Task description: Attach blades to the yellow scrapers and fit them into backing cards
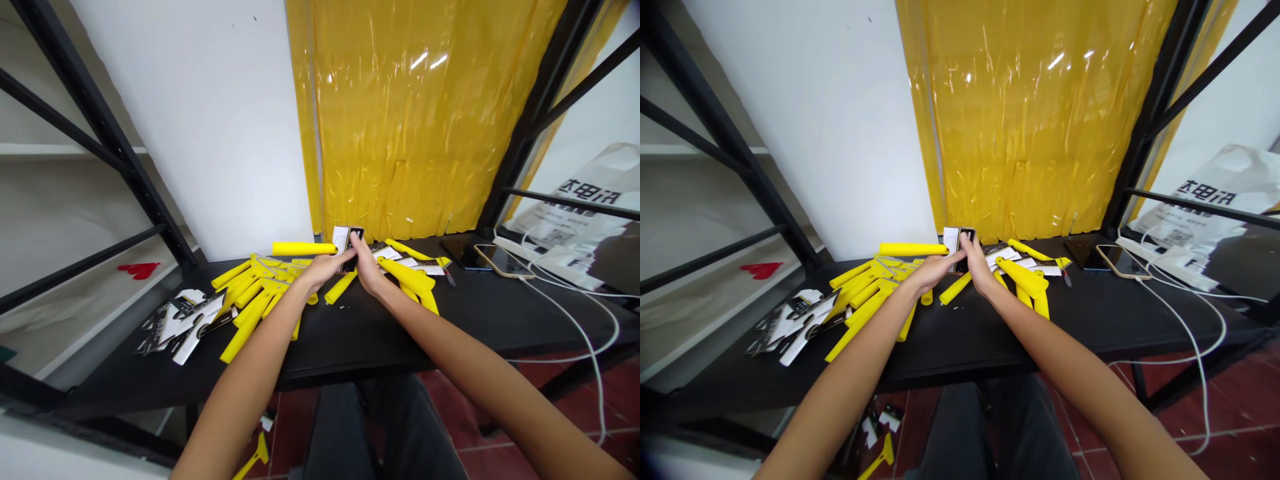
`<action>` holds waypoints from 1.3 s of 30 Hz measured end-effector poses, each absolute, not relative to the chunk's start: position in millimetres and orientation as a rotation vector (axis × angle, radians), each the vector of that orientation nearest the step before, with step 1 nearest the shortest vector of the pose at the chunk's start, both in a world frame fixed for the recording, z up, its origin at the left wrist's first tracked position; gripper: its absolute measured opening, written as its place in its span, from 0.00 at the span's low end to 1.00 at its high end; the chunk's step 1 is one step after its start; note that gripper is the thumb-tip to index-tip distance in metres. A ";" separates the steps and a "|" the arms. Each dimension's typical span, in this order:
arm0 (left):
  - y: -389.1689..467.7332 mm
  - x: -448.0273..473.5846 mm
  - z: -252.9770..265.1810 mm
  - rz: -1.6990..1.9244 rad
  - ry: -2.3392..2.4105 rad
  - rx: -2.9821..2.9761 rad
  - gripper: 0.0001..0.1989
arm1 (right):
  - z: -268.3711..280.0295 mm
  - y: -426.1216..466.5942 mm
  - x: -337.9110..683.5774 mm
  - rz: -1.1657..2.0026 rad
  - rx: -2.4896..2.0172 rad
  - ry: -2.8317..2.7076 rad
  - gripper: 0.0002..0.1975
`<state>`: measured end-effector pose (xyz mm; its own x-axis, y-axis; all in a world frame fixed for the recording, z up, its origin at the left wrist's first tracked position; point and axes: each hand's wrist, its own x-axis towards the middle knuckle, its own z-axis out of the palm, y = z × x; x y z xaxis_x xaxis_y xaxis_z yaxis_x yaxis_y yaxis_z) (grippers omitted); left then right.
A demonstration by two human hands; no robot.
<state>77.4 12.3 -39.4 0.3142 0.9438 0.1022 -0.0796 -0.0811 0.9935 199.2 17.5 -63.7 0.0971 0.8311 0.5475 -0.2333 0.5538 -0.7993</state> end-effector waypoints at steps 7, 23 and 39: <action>12.0 73.0 -30.2 1.159 0.897 1.430 0.19 | -57.0 16.5 205.0 1.108 -0.571 -1.096 0.26; 12.8 58.6 -6.6 1.321 0.777 1.251 0.24 | -58.4 40.6 240.8 0.748 -0.807 -0.986 0.29; 11.6 24.9 0.3 1.199 1.887 2.149 0.12 | -38.4 25.9 318.0 -0.224 -2.024 -1.684 0.22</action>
